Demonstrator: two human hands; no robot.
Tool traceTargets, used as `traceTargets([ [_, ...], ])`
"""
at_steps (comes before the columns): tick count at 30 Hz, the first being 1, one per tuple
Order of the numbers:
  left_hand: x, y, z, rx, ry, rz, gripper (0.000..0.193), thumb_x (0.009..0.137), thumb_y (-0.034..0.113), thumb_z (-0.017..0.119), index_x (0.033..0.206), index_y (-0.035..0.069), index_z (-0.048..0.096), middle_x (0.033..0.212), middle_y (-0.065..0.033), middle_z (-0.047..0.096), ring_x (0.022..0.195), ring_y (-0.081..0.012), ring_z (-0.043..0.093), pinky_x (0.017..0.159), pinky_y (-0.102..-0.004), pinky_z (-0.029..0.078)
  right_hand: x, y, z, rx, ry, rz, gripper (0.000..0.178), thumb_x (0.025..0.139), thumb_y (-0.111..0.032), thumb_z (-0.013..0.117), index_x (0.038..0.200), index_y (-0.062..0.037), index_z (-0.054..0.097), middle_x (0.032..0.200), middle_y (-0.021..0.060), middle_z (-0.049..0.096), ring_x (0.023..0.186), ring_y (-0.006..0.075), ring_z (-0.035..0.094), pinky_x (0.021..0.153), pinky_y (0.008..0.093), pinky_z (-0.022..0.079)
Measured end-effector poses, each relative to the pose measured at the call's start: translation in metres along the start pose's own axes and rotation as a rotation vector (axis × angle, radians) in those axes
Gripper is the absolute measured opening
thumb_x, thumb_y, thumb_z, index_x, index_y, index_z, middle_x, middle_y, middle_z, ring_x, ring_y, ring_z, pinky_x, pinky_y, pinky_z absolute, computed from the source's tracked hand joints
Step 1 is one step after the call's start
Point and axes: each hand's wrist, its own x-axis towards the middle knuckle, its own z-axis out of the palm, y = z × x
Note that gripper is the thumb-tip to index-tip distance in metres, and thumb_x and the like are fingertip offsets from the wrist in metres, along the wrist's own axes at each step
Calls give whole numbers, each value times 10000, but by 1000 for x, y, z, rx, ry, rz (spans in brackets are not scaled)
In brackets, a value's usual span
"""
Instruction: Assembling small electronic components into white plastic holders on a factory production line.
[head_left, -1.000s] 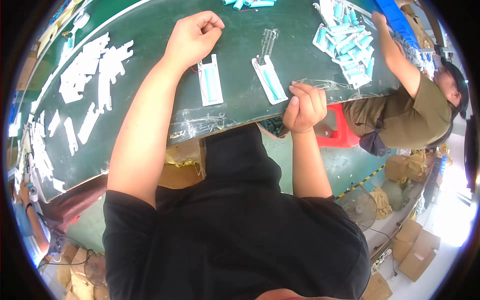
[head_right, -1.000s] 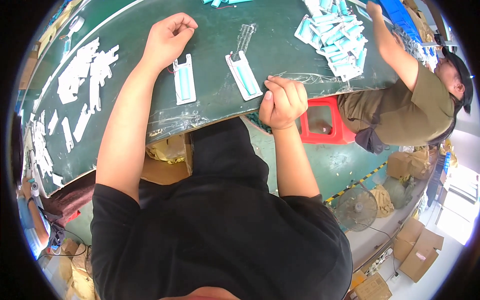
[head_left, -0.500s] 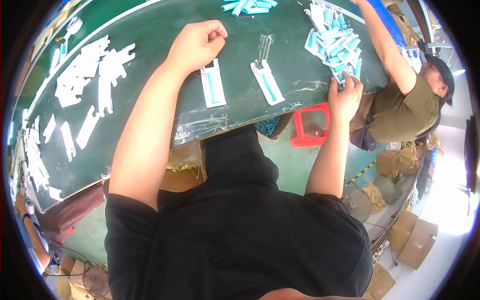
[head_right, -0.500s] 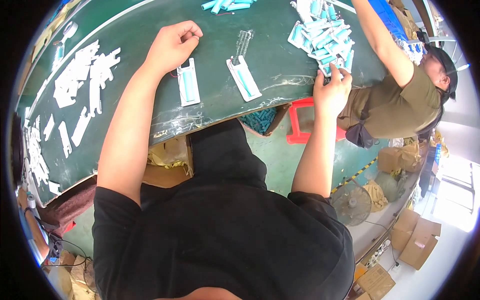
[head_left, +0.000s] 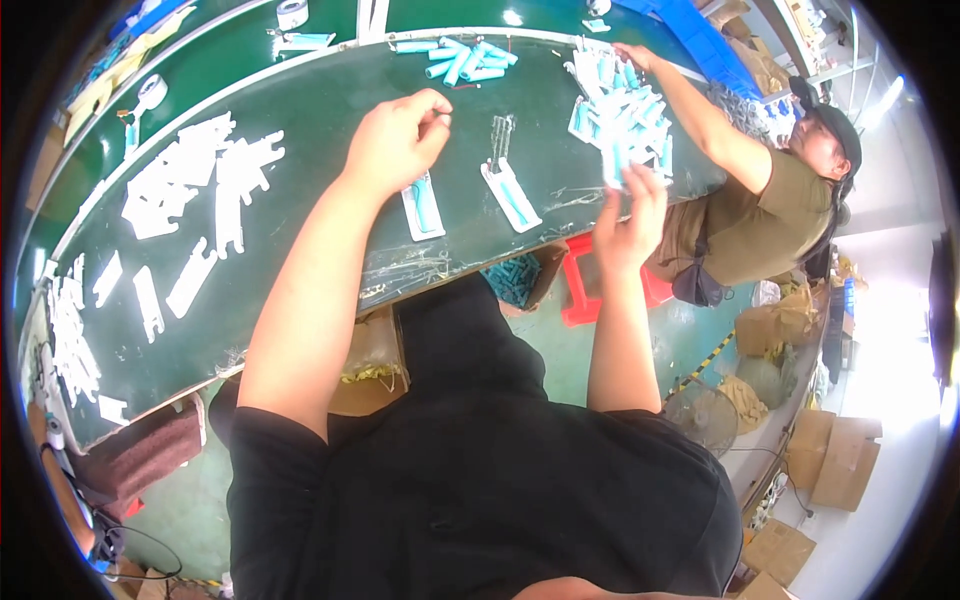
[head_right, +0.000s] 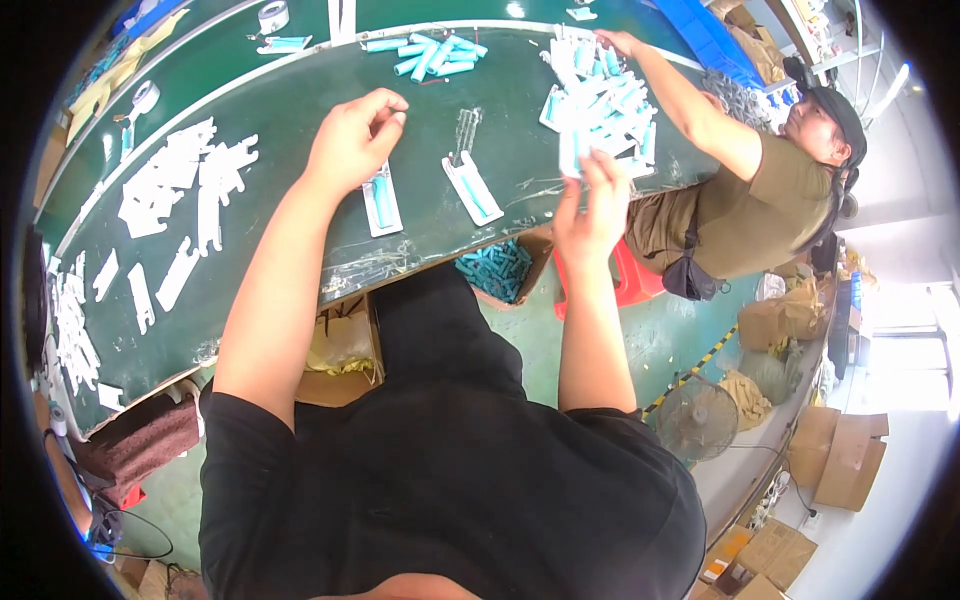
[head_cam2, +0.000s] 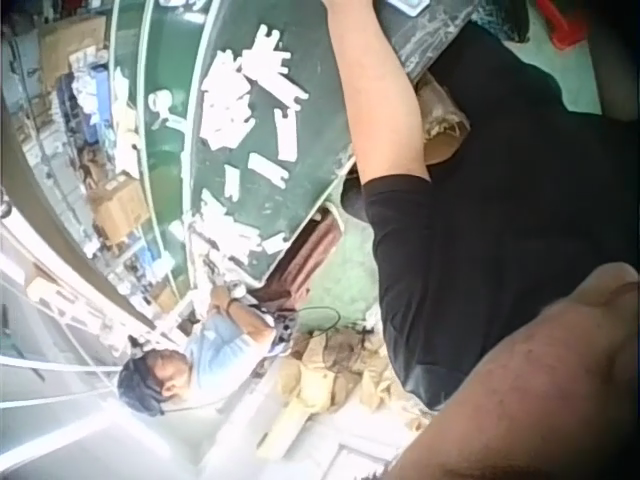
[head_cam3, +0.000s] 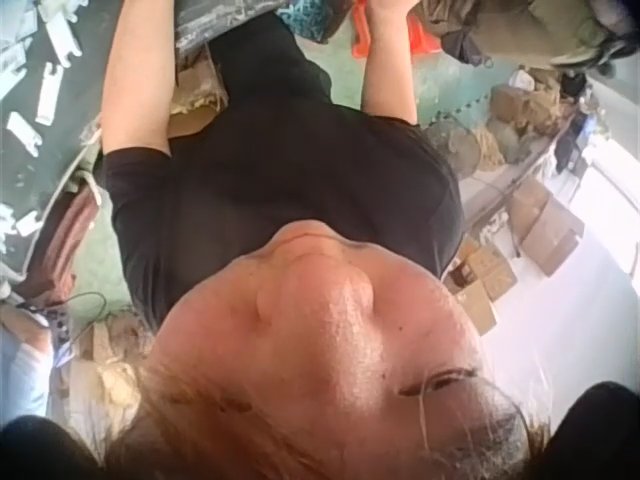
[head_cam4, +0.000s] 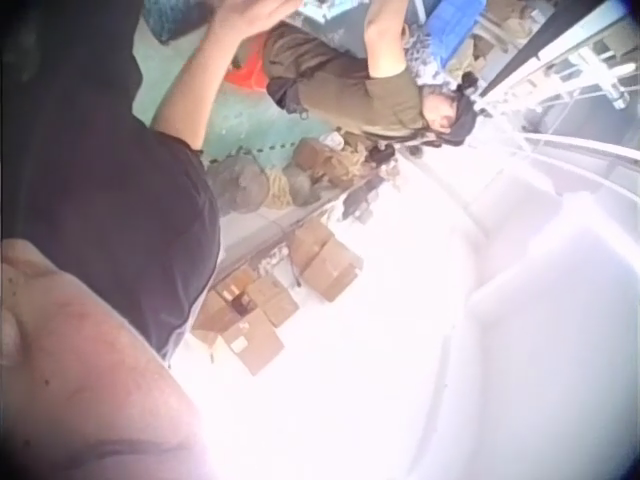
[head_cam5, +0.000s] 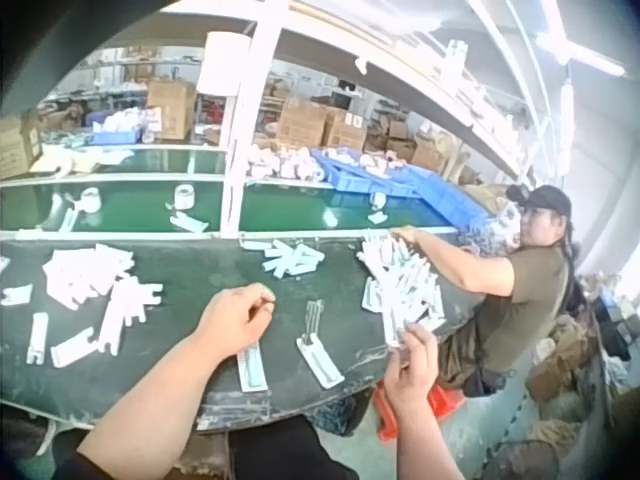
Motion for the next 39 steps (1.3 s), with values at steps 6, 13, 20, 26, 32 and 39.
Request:
traceTargets([
  [6, 3, 9, 10, -923, -335, -227, 583, 1056, 310, 736, 1494, -36, 565, 1248, -124, 782, 1155, -182, 713, 1023, -328, 539, 34, -47, 46, 340, -69, -211, 395, 809, 106, 810, 1171, -46, 766, 1297, 182, 674, 1108, 365, 721, 885, 430, 627],
  [13, -1, 16, 7, -962, -223, -95, 339, 1109, 209, 650, 1356, -22, 676, 1269, -121, 769, 1103, -170, 737, 935, -334, 599, 56, -78, 68, 607, -174, -299, 393, 747, 59, 851, 1112, -69, 786, 1272, 133, 702, 1096, 342, 726, 905, 435, 613],
  [20, 5, 28, 2, -1003, -215, -221, 279, 1078, 214, 696, 1262, 6, 716, 1186, -102, 816, 965, -124, 763, 766, -303, 626, 18, 26, 101, 657, -60, 734, 134, 968, 2, 726, 1090, -17, 779, 980, 49, 766, 866, 130, 686, 819, 273, 541],
  [26, 5, 24, -1, -948, -181, -209, 285, 1071, 201, 680, 1228, -36, 674, 1204, -199, 798, 930, -193, 781, 795, -332, 629, 16, 36, 114, 644, -52, 775, 122, 956, -10, 730, 1067, -13, 781, 960, 34, 746, 815, 118, 652, 758, 265, 528],
  [32, 7, 18, -1, -949, -165, -232, 287, 1063, 198, 681, 1230, -36, 671, 1195, -204, 798, 937, -213, 786, 792, -340, 630, 15, 30, 120, -103, -352, 257, 368, 846, -197, 787, 1191, -68, 785, 1279, 176, 714, 1162, 407, 605, 1089, 498, 468],
  [39, 6, 16, -6, -912, -162, -263, 285, 1069, 198, 664, 1241, -29, 676, 1193, -201, 797, 937, -231, 793, 787, -341, 630, 17, 19, 115, -84, -347, 283, 430, 839, -229, 784, 1236, -65, 788, 1279, 169, 711, 1195, 427, 584, 1085, 505, 472],
])
